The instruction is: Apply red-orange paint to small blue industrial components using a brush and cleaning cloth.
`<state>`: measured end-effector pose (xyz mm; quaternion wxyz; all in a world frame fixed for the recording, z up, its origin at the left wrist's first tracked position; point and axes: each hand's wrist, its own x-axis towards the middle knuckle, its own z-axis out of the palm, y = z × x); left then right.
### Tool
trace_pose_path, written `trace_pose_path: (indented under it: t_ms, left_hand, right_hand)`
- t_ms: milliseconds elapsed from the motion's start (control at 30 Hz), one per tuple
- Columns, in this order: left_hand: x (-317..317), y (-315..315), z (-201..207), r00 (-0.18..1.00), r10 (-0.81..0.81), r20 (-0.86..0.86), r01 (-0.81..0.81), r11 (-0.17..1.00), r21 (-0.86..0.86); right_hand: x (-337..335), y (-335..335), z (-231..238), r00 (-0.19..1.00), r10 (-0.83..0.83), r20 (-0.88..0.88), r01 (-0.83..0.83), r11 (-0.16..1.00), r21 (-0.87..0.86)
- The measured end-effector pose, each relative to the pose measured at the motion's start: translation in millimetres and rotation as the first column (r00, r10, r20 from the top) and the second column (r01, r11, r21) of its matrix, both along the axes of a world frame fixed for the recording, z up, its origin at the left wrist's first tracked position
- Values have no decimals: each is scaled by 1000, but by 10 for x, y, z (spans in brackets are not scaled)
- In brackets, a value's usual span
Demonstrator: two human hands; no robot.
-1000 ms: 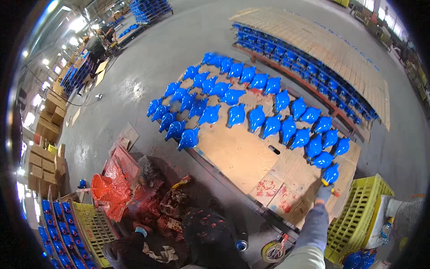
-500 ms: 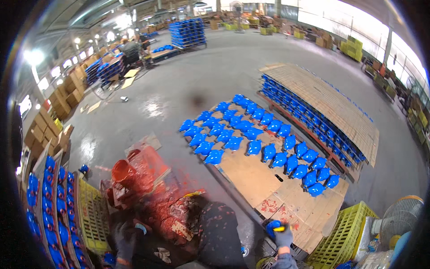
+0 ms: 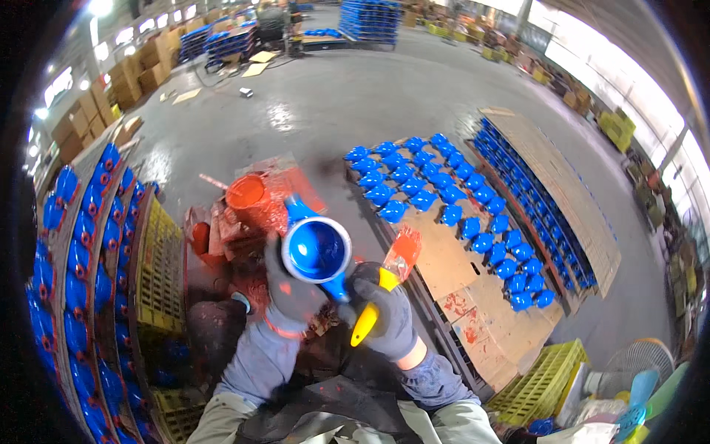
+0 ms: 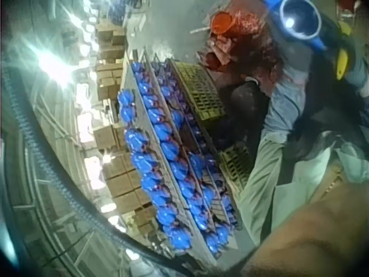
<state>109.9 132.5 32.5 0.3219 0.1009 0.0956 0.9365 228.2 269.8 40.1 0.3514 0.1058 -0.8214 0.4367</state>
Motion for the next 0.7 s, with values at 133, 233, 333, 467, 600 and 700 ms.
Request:
trace_pose_path:
  t_ms: [133,233,333,467,600,700]
  left_hand:
    - [-909,-679,149,911,-188,-367,275,940,200]
    - [-1313,-1138,99,884,-73,-462,83,997,1]
    - [-1427,-1565,-148,930,82,-357,-95,995,-20]
    - [-1411,-1862,-409,680,653,-332,-716,689,-111]
    - [-1440,-2127,-360,663,748,21,-743,655,137]
    - [-1410,-2335,-301,851,516,94,-512,779,362]
  right_hand:
    - [-414,-223,117,982,181,-47,-180,843,-506]
    - [-862,-107,215,942,270,199,-112,814,-569]
    - [-1369,-252,55,927,217,306,-40,867,-496]
    - [-2132,-603,-332,899,305,315,-142,883,-448]
    - [-2985,-892,-756,875,390,286,-197,828,-525]
    - [-3567,-998,-1084,852,382,358,-166,846,-507]
